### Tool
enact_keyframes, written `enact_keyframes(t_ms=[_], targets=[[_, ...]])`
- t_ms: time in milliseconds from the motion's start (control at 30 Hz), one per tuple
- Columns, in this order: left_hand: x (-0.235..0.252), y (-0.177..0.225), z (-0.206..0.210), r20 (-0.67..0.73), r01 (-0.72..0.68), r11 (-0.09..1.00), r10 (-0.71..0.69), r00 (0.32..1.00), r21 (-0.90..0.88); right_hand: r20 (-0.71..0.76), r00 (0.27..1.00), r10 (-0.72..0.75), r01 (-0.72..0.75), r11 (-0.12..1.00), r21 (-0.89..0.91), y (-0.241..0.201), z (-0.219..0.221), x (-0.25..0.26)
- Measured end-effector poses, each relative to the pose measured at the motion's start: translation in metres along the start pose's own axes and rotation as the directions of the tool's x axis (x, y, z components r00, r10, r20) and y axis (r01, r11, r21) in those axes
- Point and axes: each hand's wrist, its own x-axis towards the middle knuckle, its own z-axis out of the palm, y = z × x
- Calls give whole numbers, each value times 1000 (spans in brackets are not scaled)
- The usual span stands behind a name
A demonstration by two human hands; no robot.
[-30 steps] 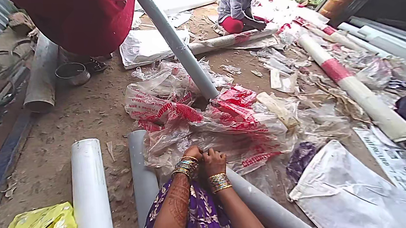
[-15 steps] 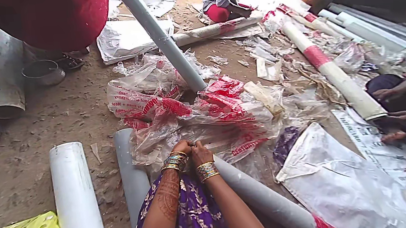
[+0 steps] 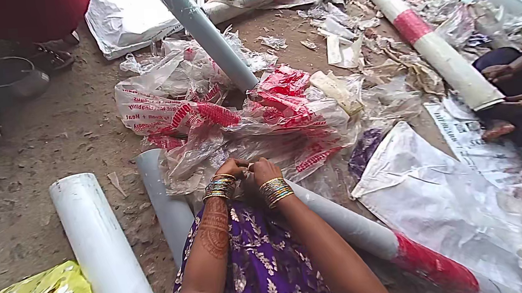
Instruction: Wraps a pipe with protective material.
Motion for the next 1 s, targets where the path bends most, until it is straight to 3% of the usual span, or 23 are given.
enact_keyframes(t_ms=[100, 267, 467, 633, 733, 867, 1000], targets=[[1, 0, -1, 15, -5, 1000, 5, 1000, 8, -21, 1000, -17, 19, 996, 87, 21, 11, 4], [5, -1, 1, 8, -25, 999, 24, 1000, 25, -234, 969, -79, 117, 982, 151, 33, 23, 6], [1, 1, 1, -27, -44, 998, 46, 999, 54, -53, 997, -48, 45, 998, -48, -5, 3, -2], [-4, 3, -1, -33, -37, 983, 44, 998, 182, -22, 999, -30, 28, 995, -91, -25, 4, 9], [-4, 3, 0, -40, -26, 986, 33, 999, 165, 0, 1000, -23, 22, 995, -97, -27, 1, 9], [-1, -3, 1, -38, -73, 997, 74, 997, 32, 24, 1000, 4, -1, 991, -133, -19, -21, -21], [5, -6, 0, 5, -97, 989, 97, 995, 114, -28, 998, 64, -69, 966, -249, 40, -39, -79]])
